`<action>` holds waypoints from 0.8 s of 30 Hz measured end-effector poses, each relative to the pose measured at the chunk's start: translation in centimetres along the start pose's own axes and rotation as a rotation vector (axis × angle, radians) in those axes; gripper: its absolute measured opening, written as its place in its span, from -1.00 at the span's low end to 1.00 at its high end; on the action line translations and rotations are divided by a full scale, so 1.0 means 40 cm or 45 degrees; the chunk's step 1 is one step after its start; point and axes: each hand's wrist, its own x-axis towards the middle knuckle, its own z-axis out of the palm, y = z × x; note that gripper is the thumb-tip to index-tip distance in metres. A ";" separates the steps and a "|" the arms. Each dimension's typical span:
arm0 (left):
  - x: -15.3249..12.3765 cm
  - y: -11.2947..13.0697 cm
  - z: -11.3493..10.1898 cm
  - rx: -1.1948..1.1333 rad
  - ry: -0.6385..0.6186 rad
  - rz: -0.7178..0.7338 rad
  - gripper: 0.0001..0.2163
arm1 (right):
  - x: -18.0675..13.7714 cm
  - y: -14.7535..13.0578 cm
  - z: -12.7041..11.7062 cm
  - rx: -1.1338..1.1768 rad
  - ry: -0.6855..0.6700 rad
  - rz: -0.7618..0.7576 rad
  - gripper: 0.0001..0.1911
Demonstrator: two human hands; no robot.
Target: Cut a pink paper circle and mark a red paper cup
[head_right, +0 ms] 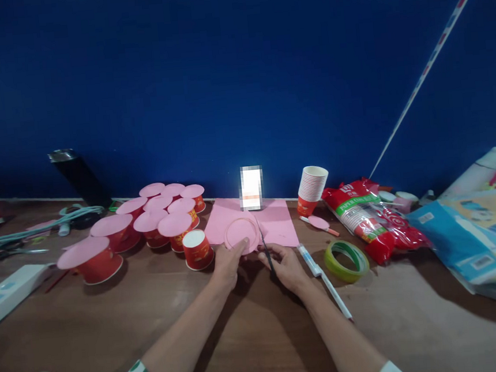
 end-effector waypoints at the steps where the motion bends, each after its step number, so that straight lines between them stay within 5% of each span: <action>1: 0.001 -0.002 -0.001 0.017 0.001 0.001 -0.73 | 0.000 -0.002 0.000 0.005 0.005 0.003 -0.61; 24: 0.002 -0.007 -0.003 -0.053 -0.008 -0.018 -0.72 | -0.005 -0.013 0.004 0.022 0.029 0.011 -0.59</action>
